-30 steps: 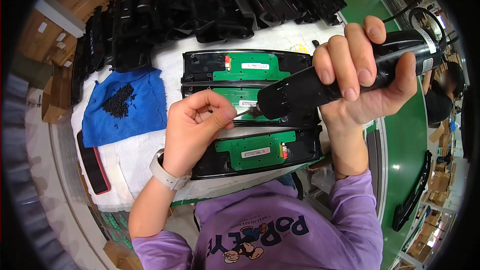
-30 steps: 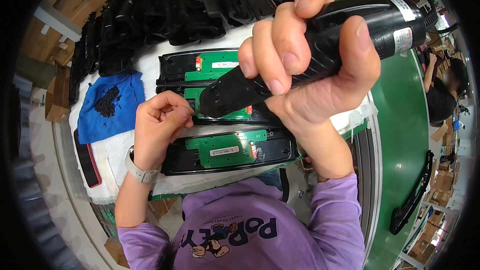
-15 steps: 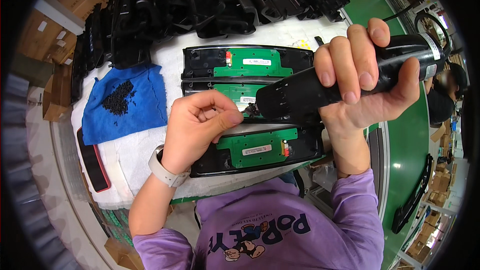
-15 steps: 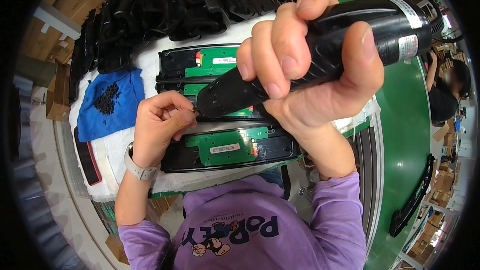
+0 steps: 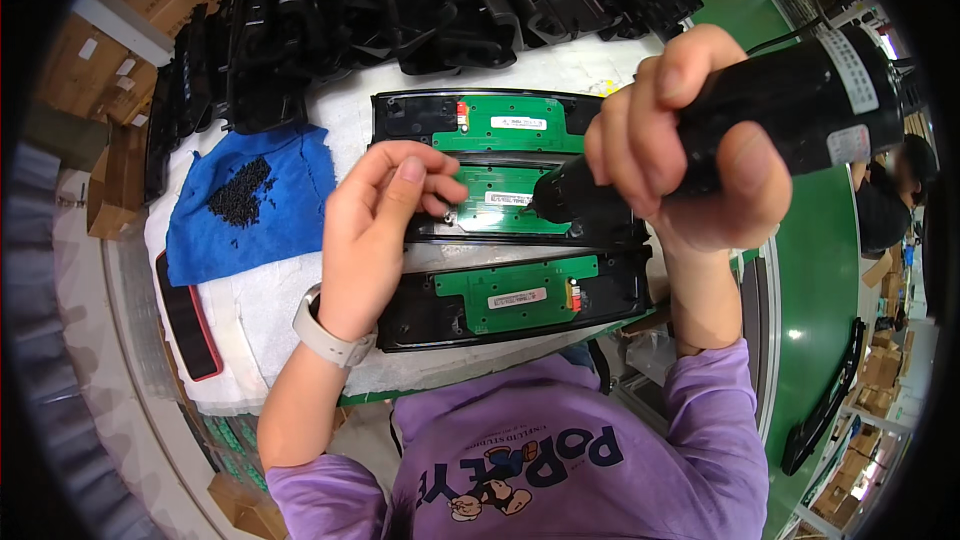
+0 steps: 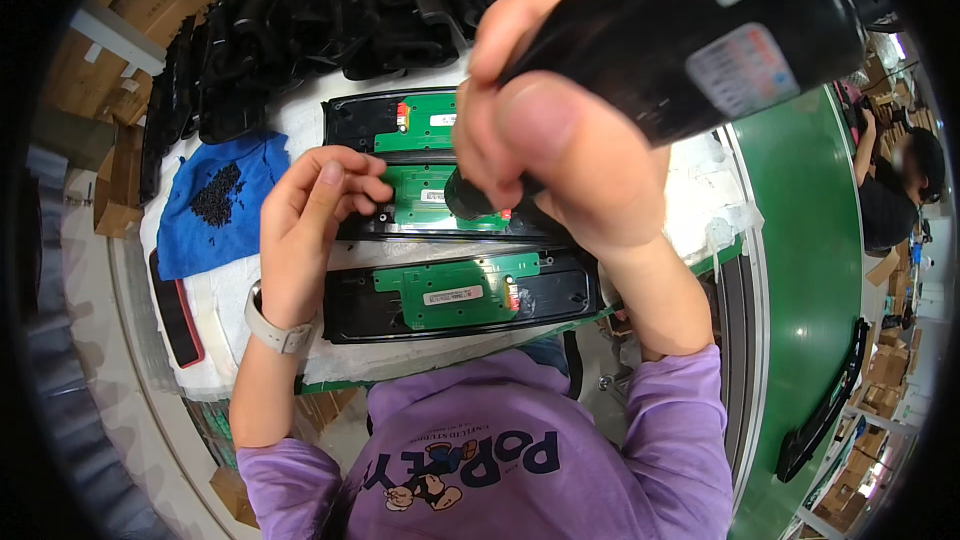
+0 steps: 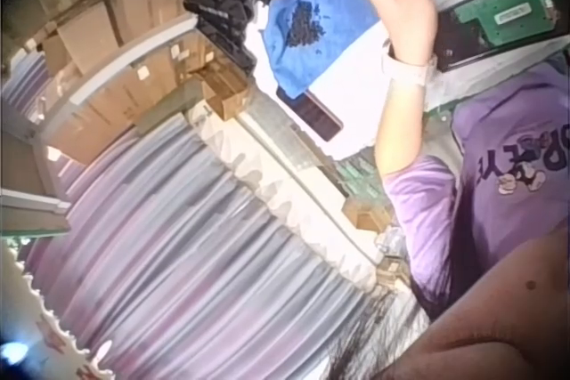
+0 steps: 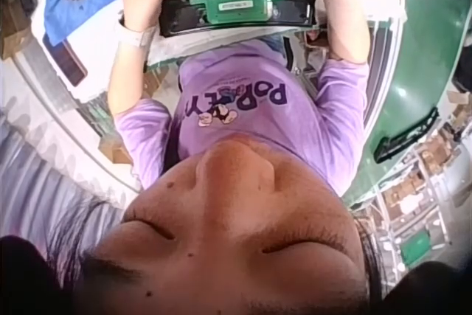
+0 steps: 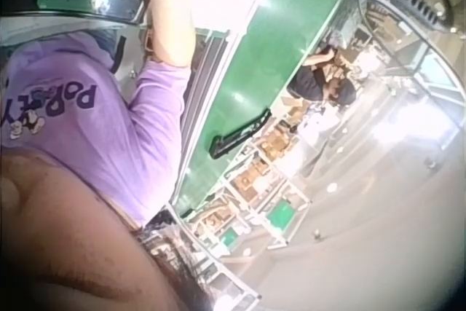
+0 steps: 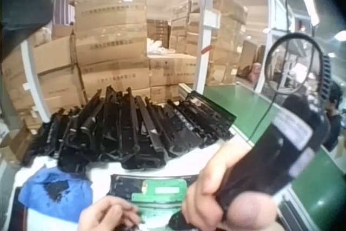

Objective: Assemble green circuit boards into black plastic housings using an electric screwdriver.

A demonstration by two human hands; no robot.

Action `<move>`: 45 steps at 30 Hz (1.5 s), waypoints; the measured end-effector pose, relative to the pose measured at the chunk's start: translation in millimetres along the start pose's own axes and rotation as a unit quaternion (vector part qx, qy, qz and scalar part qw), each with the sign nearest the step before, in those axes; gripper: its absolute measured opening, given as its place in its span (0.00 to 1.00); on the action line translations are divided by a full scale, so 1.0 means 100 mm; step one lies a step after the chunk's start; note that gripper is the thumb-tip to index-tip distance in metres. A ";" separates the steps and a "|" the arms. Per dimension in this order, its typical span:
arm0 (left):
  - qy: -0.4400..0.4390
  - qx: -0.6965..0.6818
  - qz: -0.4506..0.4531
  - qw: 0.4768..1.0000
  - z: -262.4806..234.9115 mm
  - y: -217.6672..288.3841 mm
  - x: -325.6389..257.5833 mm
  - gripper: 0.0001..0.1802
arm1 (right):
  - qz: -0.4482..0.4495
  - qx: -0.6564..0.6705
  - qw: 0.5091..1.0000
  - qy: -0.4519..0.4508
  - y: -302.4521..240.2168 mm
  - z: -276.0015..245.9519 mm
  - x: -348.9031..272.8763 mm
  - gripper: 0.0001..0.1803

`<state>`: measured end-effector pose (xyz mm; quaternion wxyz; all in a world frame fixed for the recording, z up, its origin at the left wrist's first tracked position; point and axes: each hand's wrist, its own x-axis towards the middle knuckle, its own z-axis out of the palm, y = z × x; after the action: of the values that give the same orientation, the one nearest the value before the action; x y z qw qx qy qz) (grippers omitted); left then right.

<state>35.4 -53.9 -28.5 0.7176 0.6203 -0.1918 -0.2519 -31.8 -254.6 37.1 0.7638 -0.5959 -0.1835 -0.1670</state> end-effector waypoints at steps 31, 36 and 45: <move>-0.040 -0.025 -0.046 0.998 -0.01 0.09 -0.02 0.04 | -0.077 0.188 0.977 -0.069 0.01 -0.05 0.12 0.21; -0.064 -0.010 -0.069 0.996 0.05 0.10 -0.08 0.04 | -0.104 0.244 0.964 0.001 -0.01 -0.09 0.07 0.21; -0.047 0.003 -0.075 0.996 0.09 0.09 -0.10 0.04 | -0.096 0.243 0.965 0.003 0.01 -0.08 0.04 0.21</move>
<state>23.1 -53.5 -17.4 0.6854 0.6220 -0.1795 -0.3333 -27.1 -262.6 36.4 0.8664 -0.3715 -0.2730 -0.1919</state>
